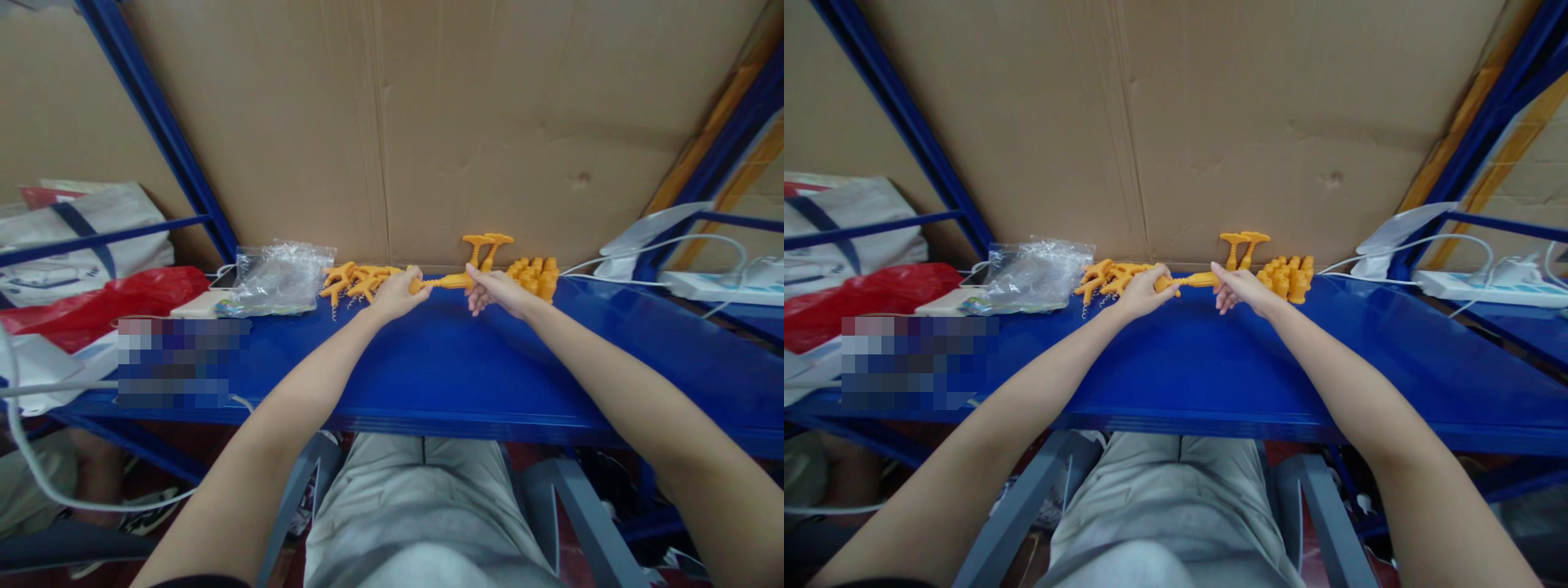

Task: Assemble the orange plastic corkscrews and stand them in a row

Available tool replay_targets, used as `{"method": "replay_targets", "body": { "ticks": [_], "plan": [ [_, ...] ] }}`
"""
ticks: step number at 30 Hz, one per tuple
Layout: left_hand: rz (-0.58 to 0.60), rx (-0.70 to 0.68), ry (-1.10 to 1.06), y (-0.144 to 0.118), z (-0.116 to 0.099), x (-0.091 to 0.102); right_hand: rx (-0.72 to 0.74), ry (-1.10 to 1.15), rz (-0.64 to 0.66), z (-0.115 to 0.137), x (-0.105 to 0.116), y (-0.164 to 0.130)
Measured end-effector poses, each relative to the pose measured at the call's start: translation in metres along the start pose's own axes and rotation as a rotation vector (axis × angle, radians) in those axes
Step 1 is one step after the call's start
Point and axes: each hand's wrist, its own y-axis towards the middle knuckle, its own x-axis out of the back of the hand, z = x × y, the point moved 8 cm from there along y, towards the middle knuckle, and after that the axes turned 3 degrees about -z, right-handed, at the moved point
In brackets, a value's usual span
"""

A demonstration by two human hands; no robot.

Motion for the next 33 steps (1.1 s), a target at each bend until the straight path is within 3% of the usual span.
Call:
{"method": "replay_targets", "body": {
  "ticks": [8, 27, 30, 33],
  "plan": [
    [0.018, 0.011, -0.011, 0.0, 0.005, -0.002, 0.128, 0.039, 0.052, 0.004, 0.007, 0.003],
    [-0.008, -0.044, 0.014, -0.002, -0.005, 0.004, 0.02, 0.012, -0.021, -0.002, -0.003, 0.003],
    [-0.005, -0.042, 0.024, -0.002, -0.004, 0.003, -0.019, 0.003, 0.01, -0.004, -0.004, 0.003],
    [0.005, -0.031, 0.023, -0.001, -0.002, 0.002, 0.049, 0.037, 0.083, 0.001, -0.003, 0.001]
  ]
}}
